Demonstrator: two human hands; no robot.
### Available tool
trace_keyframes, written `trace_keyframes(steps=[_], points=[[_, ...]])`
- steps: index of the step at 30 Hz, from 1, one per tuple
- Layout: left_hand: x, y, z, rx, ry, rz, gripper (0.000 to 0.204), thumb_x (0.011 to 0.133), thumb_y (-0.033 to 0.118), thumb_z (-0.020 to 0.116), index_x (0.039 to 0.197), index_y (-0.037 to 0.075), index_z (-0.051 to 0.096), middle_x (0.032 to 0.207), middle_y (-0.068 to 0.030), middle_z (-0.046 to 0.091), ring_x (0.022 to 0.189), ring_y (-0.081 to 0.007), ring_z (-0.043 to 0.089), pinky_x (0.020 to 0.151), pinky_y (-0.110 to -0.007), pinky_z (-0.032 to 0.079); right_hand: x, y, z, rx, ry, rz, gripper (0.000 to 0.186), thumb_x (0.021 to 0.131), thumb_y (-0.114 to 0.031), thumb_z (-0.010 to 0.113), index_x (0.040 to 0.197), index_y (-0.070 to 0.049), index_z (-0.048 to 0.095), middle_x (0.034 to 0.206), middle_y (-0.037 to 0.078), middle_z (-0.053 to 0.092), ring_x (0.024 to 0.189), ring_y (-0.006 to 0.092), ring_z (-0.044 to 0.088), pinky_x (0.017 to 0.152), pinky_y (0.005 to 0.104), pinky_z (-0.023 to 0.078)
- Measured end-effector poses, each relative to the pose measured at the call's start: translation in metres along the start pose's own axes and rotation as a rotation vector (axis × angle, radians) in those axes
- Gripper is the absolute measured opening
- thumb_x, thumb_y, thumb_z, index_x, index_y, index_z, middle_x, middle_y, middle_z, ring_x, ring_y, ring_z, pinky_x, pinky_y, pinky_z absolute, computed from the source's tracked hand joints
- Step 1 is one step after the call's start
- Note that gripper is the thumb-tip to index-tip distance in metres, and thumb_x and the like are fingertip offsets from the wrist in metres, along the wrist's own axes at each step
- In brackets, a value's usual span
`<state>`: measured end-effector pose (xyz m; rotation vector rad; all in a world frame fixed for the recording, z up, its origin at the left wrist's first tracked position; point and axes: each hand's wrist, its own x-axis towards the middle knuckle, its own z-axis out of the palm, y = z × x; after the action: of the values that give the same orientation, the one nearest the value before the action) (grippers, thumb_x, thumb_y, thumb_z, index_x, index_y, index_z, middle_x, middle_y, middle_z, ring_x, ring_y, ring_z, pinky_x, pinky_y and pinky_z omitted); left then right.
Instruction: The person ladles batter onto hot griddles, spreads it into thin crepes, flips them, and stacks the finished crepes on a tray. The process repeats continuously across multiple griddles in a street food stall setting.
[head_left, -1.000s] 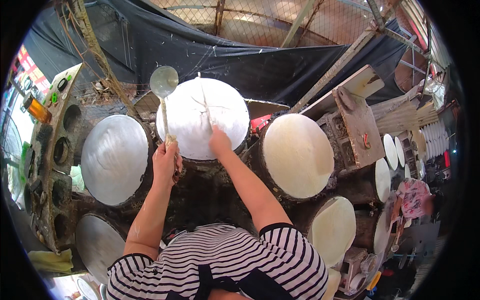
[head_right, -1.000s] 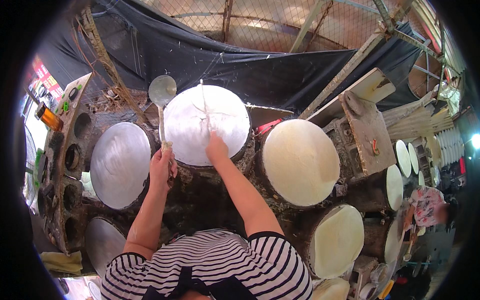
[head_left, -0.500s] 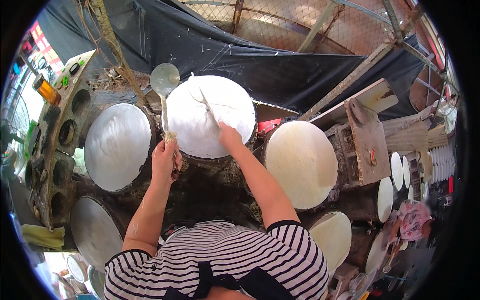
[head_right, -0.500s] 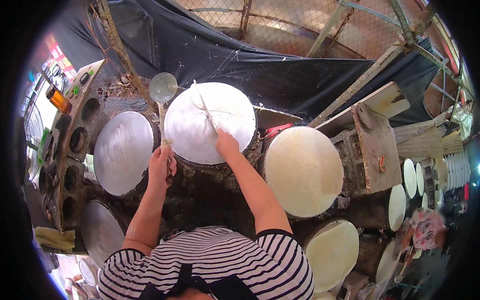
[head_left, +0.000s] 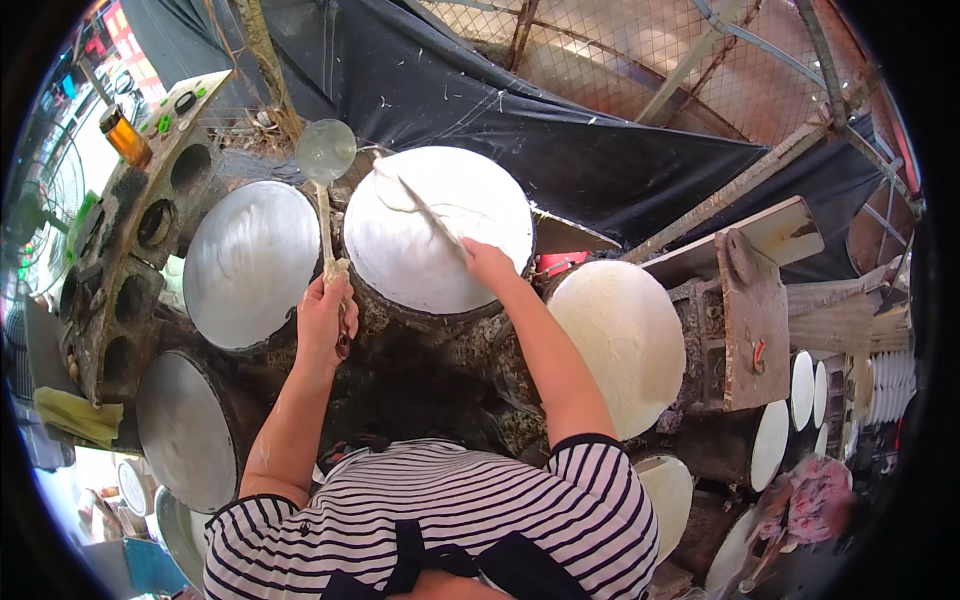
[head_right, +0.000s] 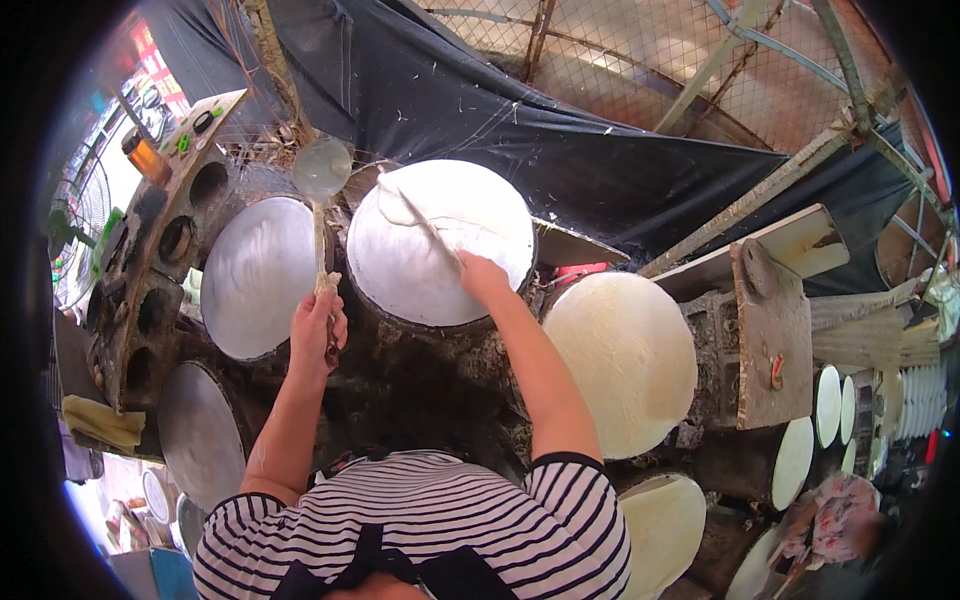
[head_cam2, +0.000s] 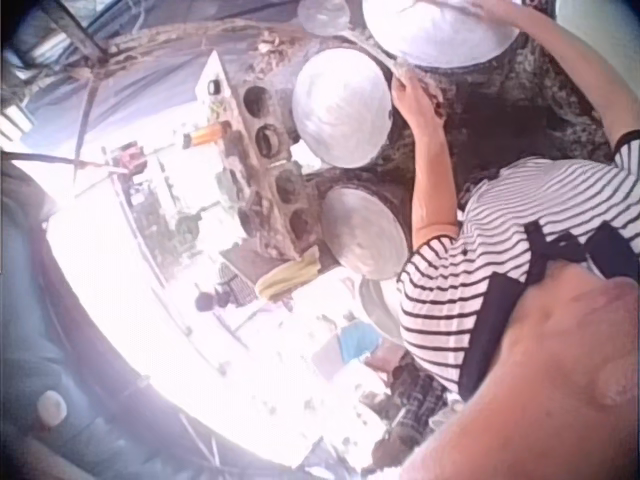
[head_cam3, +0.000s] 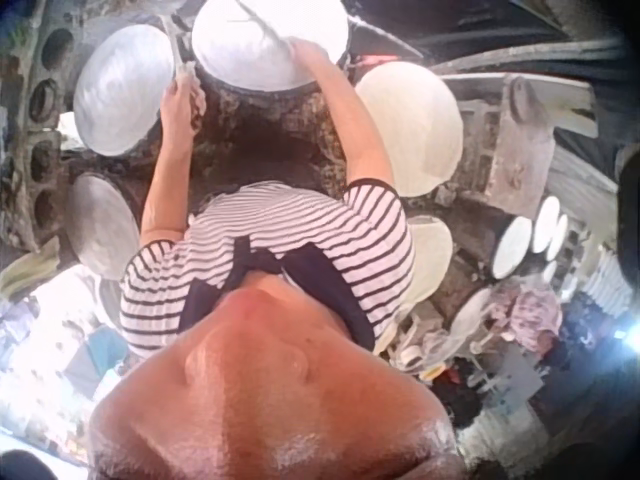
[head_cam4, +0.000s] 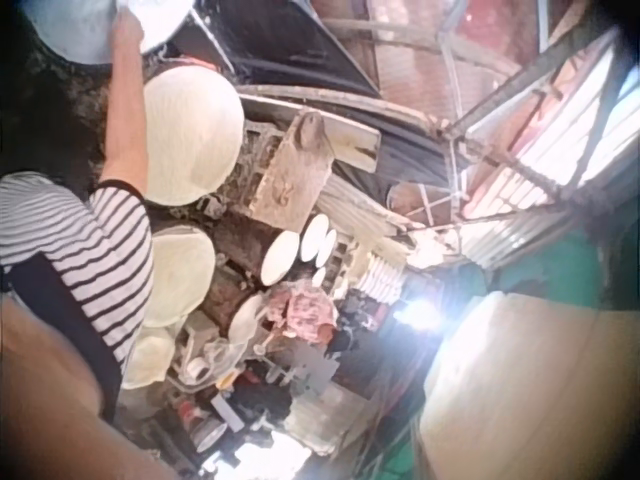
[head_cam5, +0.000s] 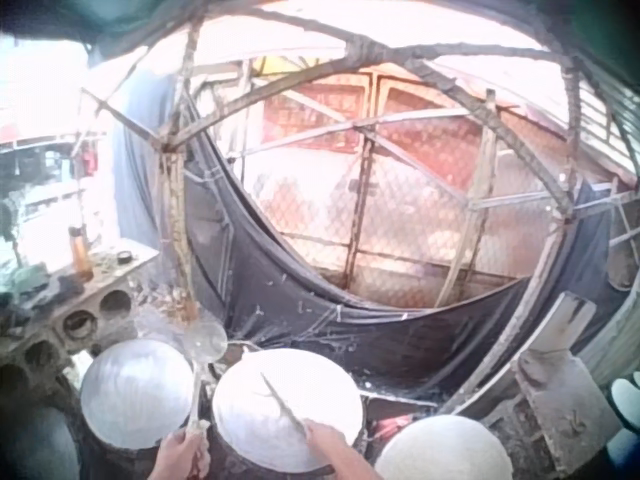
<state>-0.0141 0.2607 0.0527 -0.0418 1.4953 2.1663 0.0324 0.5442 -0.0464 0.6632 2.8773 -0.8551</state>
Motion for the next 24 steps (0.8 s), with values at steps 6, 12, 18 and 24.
trace_keyframes(steps=[6, 12, 18, 24], points=[[-0.004, 0.002, -0.009, -0.034, 0.008, -0.002, 0.012, 0.09, 0.017, 0.055, 0.088, 0.005, 0.051, 0.068, -0.0003, 0.047, 0.041, -0.0082, 0.044, 0.031, -0.023, 0.035, -0.019, 0.035, -0.015, 0.039, -0.043, 0.004, 0.04, 0.086, -0.023, 0.044, 0.126, -0.025, 0.052, 0.112, 0.01, 0.061, 0.104, 0.03, 0.058, 0.087, 0.0421, 0.045], [-0.01, 0.001, -0.015, 0.006, 0.028, 0.031, 0.012, 0.09, 0.016, 0.054, 0.086, 0.005, 0.051, 0.069, -0.0003, 0.047, 0.042, -0.0077, 0.043, 0.031, -0.023, 0.035, 0.042, 0.012, -0.033, -0.009, 0.021, -0.011, 0.039, 0.084, -0.021, 0.044, 0.121, -0.022, 0.057, 0.11, 0.013, 0.062, 0.102, 0.0303, 0.058, 0.085, 0.0406, 0.045], [-0.012, 0.002, -0.028, -0.003, 0.052, 0.031, 0.013, 0.09, 0.016, 0.053, 0.085, 0.005, 0.051, 0.069, -0.0005, 0.047, 0.041, -0.0076, 0.043, 0.031, -0.023, 0.035, 0.012, 0.056, -0.033, 0.185, -0.328, -0.103, 0.038, 0.081, -0.015, 0.048, 0.117, -0.018, 0.06, 0.09, 0.013, 0.064, 0.086, 0.0245, 0.061, 0.077, 0.0342, 0.047], [-0.007, 0.002, -0.022, 0.035, 0.049, 0.024, 0.015, 0.092, 0.019, 0.052, 0.085, 0.006, 0.049, 0.068, -0.0003, 0.046, 0.041, -0.0078, 0.042, 0.031, -0.023, 0.033, 0.057, 0.052, -0.043, 0.141, -0.086, -0.136, 0.039, 0.081, -0.013, 0.047, 0.117, -0.018, 0.059, 0.09, 0.013, 0.064, 0.085, 0.0233, 0.061, 0.078, 0.0334, 0.046]])
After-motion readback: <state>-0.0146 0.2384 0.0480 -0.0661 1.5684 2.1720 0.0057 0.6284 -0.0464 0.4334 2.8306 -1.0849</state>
